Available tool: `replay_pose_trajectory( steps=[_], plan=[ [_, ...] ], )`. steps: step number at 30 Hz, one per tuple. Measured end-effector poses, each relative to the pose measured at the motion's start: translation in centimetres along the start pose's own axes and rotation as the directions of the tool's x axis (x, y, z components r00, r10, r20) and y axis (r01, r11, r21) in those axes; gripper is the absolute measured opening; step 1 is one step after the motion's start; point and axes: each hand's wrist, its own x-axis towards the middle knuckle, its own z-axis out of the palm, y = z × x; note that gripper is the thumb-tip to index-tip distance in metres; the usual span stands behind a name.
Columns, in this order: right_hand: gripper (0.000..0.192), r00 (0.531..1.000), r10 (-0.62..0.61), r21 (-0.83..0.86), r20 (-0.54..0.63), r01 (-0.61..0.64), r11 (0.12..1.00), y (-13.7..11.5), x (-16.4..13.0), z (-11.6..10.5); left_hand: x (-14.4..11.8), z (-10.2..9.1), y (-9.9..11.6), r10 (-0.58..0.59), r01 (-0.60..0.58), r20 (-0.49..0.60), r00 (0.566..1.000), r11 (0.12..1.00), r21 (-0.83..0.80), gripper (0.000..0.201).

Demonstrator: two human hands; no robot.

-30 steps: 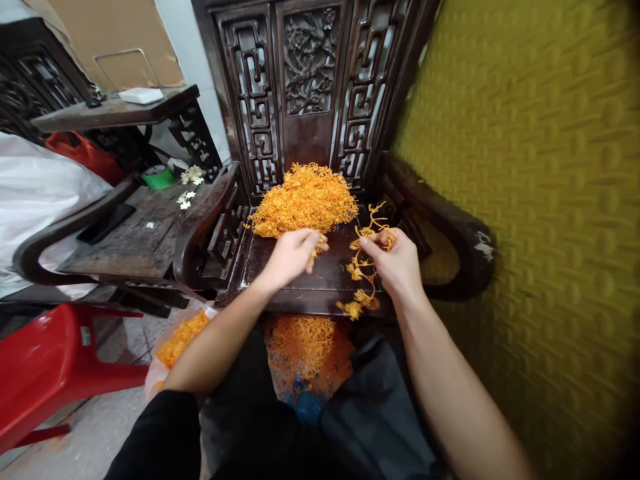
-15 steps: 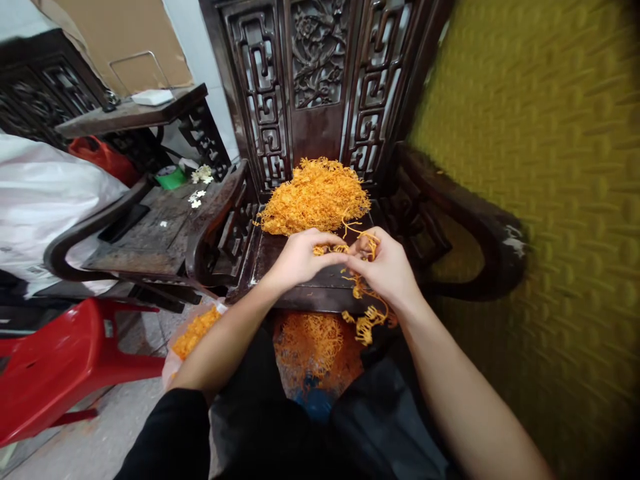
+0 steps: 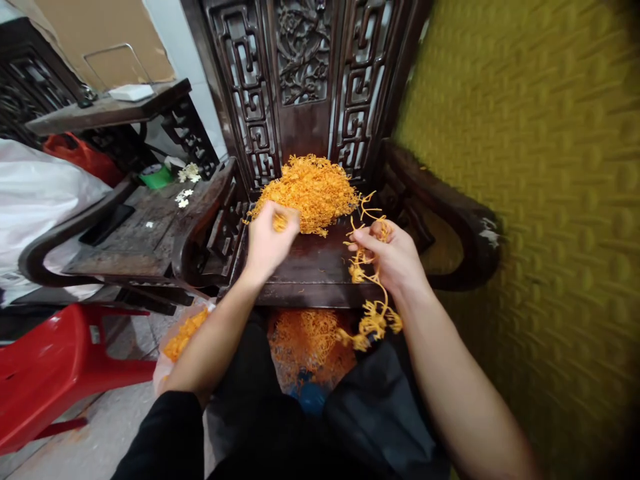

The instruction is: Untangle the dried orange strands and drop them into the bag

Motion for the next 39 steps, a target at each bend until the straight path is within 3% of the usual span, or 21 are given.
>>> replay_pose_trajectory(
  steps=[2,5,6,11,14,16,18,20,24,30,32,39],
  plan=[
    [0.056,0.999,-0.007,0.082,0.053,0.002,0.997,-0.3,-0.1,0.2,-1.4,1.7,0.2,-0.152,0.162,0.225,0.962,0.987,-0.022,0.014],
    [0.047,0.989,-0.029,0.18,0.144,0.003,0.984,-0.7,-0.5,0.7,-2.3,2.8,0.6,-0.269,0.339,0.465,0.843,0.938,-0.073,0.024],
    [0.044,0.985,-0.043,0.204,0.167,0.009,0.979,-0.8,-0.6,0.9,-2.3,2.8,0.7,-0.263,0.342,0.49,0.831,0.936,-0.077,0.025],
    [0.037,0.948,-0.069,0.279,0.312,-0.022,0.96,-1.4,-1.4,1.2,-2.0,2.3,1.4,-0.123,0.189,0.512,0.85,0.979,-0.077,0.034],
    [0.039,0.906,-0.074,0.288,0.416,-0.054,0.956,-1.5,-1.9,1.2,-2.6,3.0,1.8,-0.079,0.212,0.597,0.798,0.965,-0.156,0.044],
    [0.041,0.897,-0.103,0.286,0.429,-0.027,0.958,-1.4,-2.1,1.2,-3.0,3.6,2.0,-0.048,0.221,0.642,0.765,0.956,-0.192,0.037],
    [0.042,0.908,-0.139,0.251,0.396,0.038,0.967,-1.2,-2.1,1.1,-3.2,3.9,2.2,-0.036,0.195,0.631,0.775,0.963,-0.185,0.026],
    [0.043,0.924,-0.181,0.176,0.337,0.127,0.976,-0.9,-2.0,1.0,-3.2,3.9,2.3,-0.015,0.128,0.562,0.827,0.979,-0.161,0.018],
    [0.041,0.947,-0.237,-0.055,0.219,0.254,0.966,-0.2,-1.7,1.0,-3.2,3.6,2.1,0.113,-0.117,0.404,0.908,0.993,-0.016,0.015],
    [0.043,0.974,-0.219,-0.26,0.063,0.228,0.938,0.6,-1.6,1.6,-3.7,3.4,2.6,0.144,-0.32,0.412,0.9,0.86,0.398,0.027],
    [0.045,0.978,-0.205,-0.211,0.029,0.206,0.955,0.3,-1.6,1.6,-3.7,3.4,2.9,0.166,-0.337,0.407,0.898,0.855,0.395,0.03],
    [0.051,0.979,-0.191,0.059,-0.069,0.195,0.979,-1.1,-1.6,1.7,-3.1,3.7,3.2,0.295,-0.335,0.309,0.904,0.938,0.085,0.025]
  ],
)
